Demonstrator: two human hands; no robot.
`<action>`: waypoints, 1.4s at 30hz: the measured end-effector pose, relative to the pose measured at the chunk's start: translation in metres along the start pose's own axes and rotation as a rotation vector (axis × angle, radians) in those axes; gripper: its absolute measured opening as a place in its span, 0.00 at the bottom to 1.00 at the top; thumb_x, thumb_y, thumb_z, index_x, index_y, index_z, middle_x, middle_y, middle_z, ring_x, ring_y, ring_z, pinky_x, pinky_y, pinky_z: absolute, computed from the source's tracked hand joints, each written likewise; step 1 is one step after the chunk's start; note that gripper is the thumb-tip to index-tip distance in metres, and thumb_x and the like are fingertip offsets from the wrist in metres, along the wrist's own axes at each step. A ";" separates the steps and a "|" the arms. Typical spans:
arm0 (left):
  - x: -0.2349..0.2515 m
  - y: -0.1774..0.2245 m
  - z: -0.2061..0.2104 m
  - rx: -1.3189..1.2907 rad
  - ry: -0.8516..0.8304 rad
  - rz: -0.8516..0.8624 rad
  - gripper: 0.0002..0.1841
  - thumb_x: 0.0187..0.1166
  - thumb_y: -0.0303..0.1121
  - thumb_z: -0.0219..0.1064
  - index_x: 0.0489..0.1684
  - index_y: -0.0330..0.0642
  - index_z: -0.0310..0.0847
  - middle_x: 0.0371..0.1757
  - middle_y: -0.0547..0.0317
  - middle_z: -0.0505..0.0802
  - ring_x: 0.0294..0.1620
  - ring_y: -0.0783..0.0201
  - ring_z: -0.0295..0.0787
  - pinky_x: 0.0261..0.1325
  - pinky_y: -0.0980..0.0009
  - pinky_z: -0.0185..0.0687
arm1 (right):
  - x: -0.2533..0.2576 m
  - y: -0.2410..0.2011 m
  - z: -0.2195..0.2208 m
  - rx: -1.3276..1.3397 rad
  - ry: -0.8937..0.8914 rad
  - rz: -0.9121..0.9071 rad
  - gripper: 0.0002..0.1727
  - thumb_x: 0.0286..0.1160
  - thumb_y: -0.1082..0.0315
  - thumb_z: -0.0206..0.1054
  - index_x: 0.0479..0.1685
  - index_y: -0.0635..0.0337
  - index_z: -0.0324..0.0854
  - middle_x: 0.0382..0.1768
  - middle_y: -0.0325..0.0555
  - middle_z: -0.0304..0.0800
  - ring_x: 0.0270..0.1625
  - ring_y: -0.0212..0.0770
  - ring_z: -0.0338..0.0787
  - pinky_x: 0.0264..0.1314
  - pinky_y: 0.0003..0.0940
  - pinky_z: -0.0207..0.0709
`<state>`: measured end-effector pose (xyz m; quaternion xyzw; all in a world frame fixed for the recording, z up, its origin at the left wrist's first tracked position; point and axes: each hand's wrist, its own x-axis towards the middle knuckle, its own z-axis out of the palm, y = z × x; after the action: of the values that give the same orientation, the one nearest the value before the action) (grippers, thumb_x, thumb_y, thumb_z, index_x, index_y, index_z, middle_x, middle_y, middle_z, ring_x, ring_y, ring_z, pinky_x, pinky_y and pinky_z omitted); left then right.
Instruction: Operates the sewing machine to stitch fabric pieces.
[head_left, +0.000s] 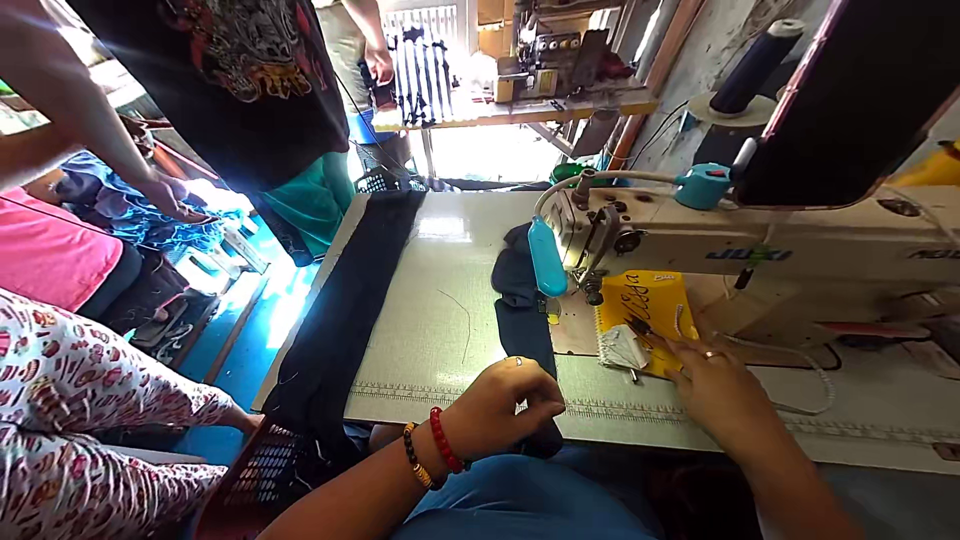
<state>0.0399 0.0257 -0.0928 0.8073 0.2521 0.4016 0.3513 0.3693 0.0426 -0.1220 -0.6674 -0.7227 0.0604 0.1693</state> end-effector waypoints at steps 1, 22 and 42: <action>0.000 -0.001 -0.002 -0.005 0.024 -0.010 0.07 0.79 0.30 0.71 0.36 0.33 0.88 0.28 0.58 0.85 0.32 0.73 0.78 0.40 0.81 0.72 | -0.001 0.006 0.002 -0.012 0.008 0.018 0.22 0.76 0.79 0.69 0.70 0.64 0.85 0.68 0.68 0.86 0.72 0.77 0.80 0.71 0.77 0.70; 0.004 -0.005 -0.025 0.014 0.235 -0.214 0.07 0.79 0.32 0.68 0.37 0.37 0.88 0.28 0.70 0.84 0.27 0.85 0.72 0.32 0.88 0.68 | -0.009 0.001 0.002 0.077 0.390 -0.041 0.17 0.80 0.73 0.52 0.52 0.76 0.84 0.50 0.74 0.89 0.57 0.76 0.88 0.59 0.71 0.78; 0.012 0.020 -0.049 0.168 0.177 -0.229 0.04 0.79 0.34 0.68 0.42 0.46 0.86 0.28 0.71 0.80 0.26 0.79 0.72 0.28 0.85 0.66 | -0.007 -0.138 -0.035 0.414 -0.222 -0.222 0.24 0.85 0.38 0.54 0.58 0.41 0.88 0.32 0.34 0.84 0.30 0.34 0.82 0.32 0.40 0.75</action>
<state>0.0091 0.0392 -0.0505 0.7612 0.4051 0.4061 0.3025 0.2506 0.0173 -0.0473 -0.5246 -0.7777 0.2610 0.2277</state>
